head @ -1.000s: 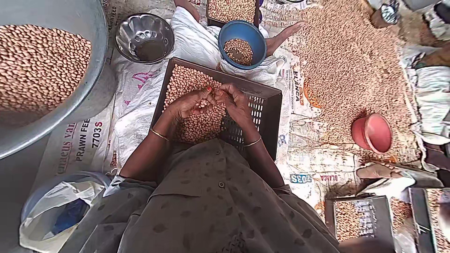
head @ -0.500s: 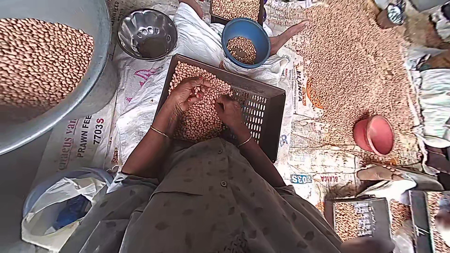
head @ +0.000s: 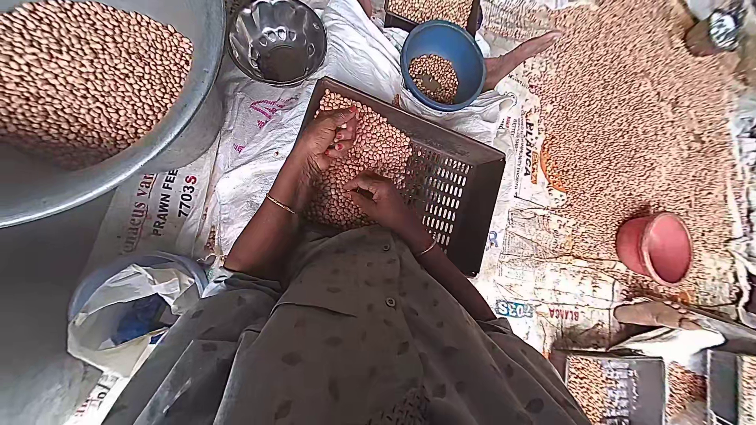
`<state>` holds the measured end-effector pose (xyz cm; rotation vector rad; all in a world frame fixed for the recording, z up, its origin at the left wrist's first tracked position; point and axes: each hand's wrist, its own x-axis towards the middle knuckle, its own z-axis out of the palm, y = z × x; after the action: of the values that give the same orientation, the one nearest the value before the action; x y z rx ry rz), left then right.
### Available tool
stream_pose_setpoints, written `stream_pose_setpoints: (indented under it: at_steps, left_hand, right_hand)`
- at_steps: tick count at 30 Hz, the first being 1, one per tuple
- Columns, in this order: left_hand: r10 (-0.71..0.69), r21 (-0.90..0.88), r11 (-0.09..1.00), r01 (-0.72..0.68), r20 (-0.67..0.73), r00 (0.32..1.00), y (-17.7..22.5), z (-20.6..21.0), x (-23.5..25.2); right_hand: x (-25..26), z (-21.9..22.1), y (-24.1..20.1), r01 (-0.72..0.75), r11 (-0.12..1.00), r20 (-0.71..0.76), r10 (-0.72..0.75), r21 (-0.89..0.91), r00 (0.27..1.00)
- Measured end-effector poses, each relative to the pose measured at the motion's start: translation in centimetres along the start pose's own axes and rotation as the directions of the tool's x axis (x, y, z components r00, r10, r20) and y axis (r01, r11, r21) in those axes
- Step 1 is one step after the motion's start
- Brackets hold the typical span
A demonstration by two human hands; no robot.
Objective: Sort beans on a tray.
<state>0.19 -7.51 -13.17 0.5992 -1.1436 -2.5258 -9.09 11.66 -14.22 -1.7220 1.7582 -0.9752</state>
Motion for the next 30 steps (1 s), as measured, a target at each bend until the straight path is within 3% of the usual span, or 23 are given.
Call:
stream_pose_setpoints:
  at_steps: [3,7,9,11,13,15,18,20,22,25,27,30]
  left_hand:
    - [0.074,0.058,0.996,-0.072,-0.027,0.997,0.4,0.0,-1.1]
    - [0.200,0.314,0.936,-0.161,-0.096,0.975,0.1,-1.2,-3.5]
    - [0.262,0.519,0.835,-0.184,-0.080,0.962,-0.1,-1.9,-5.1]
    - [0.296,0.756,0.615,-0.224,0.042,0.954,-0.5,-2.9,-6.4]
    - [0.242,0.882,0.393,-0.262,0.176,0.954,-1.0,-3.2,-7.4]
    - [0.156,0.936,0.219,-0.277,0.247,0.956,-2.1,-2.9,-8.0]
    - [0.025,0.977,-0.083,-0.196,0.198,0.980,-4.0,-1.5,-8.7]
    - [0.020,0.962,-0.214,-0.172,0.180,0.983,-4.9,-1.1,-8.8]
    - [0.031,0.938,-0.282,-0.202,0.219,0.975,-5.5,-1.4,-8.9]
    - [-0.031,0.933,-0.295,-0.208,0.208,0.978,-5.3,-1.1,-9.2]
    - [-0.008,0.935,-0.280,-0.216,0.223,0.975,-5.5,-1.4,-9.3]
    - [0.035,0.950,-0.236,-0.204,0.219,0.975,-5.4,-1.5,-9.3]
  right_hand:
    - [0.9,2.1,1.3,0.124,0.951,0.082,-0.105,-0.283,0.991]
    - [0.8,2.8,1.2,0.183,0.878,0.100,-0.155,-0.443,0.983]
    - [0.9,2.9,1.3,0.189,0.873,0.099,-0.161,-0.450,0.982]
    - [0.9,2.6,1.3,0.140,0.905,0.088,-0.114,-0.401,0.990]
    - [0.6,1.7,1.3,0.005,0.973,0.029,0.002,-0.229,1.000]
    - [0.6,0.5,1.3,-0.139,0.983,-0.085,0.149,0.116,0.985]
    - [1.2,-1.2,1.7,-0.178,0.746,-0.177,0.370,0.642,0.912]
    - [0.6,-2.3,1.7,-0.191,0.687,-0.127,0.384,0.701,0.915]
    - [-1.0,-2.8,0.3,-0.291,0.765,-0.041,0.382,0.575,0.923]
    - [-2.0,-2.0,-0.3,-0.382,0.878,0.069,0.379,0.289,0.923]
    - [-2.1,-1.1,0.0,-0.322,0.947,0.085,0.321,-0.002,0.943]
    - [-1.8,0.3,0.4,-0.241,0.916,0.047,0.270,-0.321,0.962]
